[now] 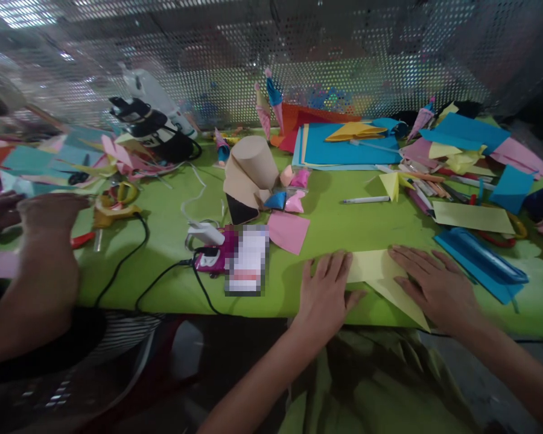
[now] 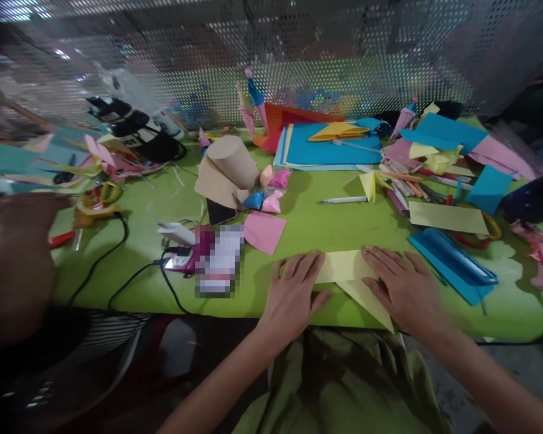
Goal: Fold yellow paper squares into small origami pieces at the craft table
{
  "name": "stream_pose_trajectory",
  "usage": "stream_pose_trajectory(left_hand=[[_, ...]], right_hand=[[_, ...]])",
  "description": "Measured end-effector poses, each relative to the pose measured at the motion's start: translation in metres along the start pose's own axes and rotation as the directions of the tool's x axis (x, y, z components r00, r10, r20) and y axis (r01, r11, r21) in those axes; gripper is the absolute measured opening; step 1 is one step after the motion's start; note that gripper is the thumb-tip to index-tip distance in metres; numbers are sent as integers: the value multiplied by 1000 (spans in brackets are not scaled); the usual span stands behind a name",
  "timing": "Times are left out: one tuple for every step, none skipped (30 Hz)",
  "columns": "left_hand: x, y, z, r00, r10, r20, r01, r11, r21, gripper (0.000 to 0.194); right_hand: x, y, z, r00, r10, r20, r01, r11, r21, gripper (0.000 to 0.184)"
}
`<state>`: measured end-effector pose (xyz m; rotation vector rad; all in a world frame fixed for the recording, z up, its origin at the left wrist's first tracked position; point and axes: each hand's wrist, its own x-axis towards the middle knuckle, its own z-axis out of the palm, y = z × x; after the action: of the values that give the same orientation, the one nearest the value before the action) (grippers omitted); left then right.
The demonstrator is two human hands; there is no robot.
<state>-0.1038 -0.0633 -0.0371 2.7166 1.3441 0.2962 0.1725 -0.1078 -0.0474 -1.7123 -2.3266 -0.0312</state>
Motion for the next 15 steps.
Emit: stream_pose_trajectory(left_hand=[[-2,-2,0,1000,-2,-9,2,1000,-7,62],[-4,-4,0,1000,-7,-15,7,1000,-15,61],[-6,-6,0,1000,-15,-20,14,1000,-23,60],[-7,-7,0,999,-28,-24,27,999,-34,60],[-8,-8,0,999,-44,-31,42,998,-47,59],[-9,-9,0,997,-62,-41,59,996,-63,58],[-10,-9,0,995,-80,-56,76,994,-80,57],[-11,-9,0,992,-98,-79,91,991,-96,55],[-11,-10,0,988,-115,-107,103,989,-110,53],[-12,-10,-1,982,-130,-137,114,986,-123,51],[-13,-11,-1,976,-143,-166,121,983,-135,49],[-14,-11,-1,969,-154,-193,127,981,-146,48],[-14,-11,-2,963,-161,-217,128,979,-159,47],[-15,-11,-2,957,-165,-239,126,977,-173,46],[-16,-10,-3,951,-169,-261,121,975,-189,44]], right_hand=[[-1,2,0,1000,4,-13,-4,1000,-15,56],[-2,4,-1,1000,5,-25,-5,1000,-29,55],[-2,5,-1,1000,0,-28,-1,999,-38,54],[-1,7,-2,1000,-9,-26,8,999,-42,54],[0,8,-3,1000,-19,-21,18,999,-43,55],[2,9,-3,999,-33,-13,32,999,-42,57],[4,11,-4,999,-49,-5,49,998,-44,59],[7,12,-5,998,-69,2,69,996,-50,61],[10,13,-6,996,-93,10,93,994,-61,60],[13,13,-7,993,-120,14,120,990,-72,57],[15,13,-8,989,-150,13,151,985,-79,52],[18,12,-9,983,-184,7,184,980,-81,46],[21,11,-9,976,-216,-7,215,973,-80,40],[23,10,-10,970,-242,-24,240,968,-79,34],[24,8,-10,964,-263,-41,259,963,-79,29]])
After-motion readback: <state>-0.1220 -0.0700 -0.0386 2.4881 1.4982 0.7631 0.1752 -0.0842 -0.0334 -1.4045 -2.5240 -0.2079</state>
